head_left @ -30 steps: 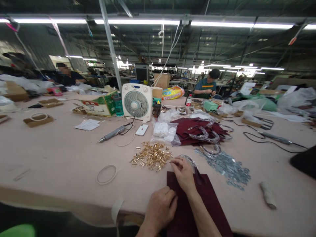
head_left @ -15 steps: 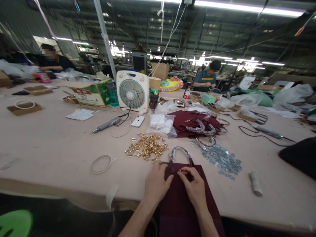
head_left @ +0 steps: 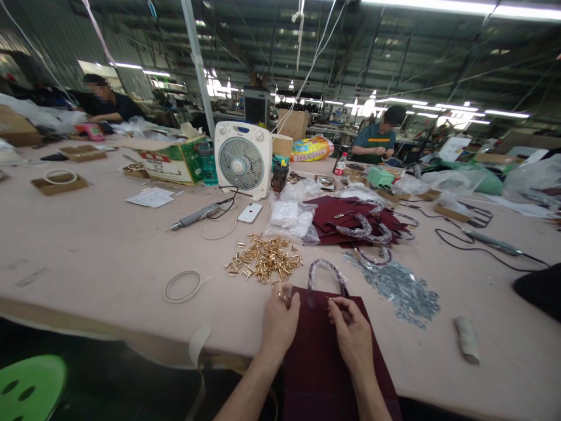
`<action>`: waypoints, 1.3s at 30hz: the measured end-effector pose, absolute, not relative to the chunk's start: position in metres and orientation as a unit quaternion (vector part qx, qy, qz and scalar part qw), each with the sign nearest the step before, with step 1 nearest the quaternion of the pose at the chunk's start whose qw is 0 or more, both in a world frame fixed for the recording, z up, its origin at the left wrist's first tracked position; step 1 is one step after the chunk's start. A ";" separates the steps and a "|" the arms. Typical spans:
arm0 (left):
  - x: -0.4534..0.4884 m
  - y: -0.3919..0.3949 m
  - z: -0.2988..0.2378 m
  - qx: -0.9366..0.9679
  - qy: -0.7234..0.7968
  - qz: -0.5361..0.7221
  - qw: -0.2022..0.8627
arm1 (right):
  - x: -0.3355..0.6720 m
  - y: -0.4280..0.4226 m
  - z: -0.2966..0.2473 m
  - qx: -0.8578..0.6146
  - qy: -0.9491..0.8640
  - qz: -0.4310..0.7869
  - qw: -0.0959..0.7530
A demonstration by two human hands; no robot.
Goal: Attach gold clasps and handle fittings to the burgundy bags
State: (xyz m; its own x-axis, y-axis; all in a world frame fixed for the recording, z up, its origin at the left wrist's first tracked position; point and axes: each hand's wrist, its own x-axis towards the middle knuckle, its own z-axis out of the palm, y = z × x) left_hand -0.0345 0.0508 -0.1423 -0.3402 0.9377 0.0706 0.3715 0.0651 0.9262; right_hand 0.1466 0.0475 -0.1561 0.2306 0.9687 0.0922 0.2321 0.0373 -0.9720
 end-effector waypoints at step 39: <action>-0.034 0.057 -0.130 0.660 0.645 0.332 0.197 | 0.135 0.049 -0.164 -0.507 -0.395 0.429 0.635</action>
State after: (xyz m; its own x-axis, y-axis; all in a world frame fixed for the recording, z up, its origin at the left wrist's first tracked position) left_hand -0.0343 0.0573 -0.1296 -0.0523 0.9816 0.1838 0.7206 -0.0903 0.6875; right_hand 0.1347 0.0490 -0.1644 0.3205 0.9448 0.0676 -0.1439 0.1191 -0.9824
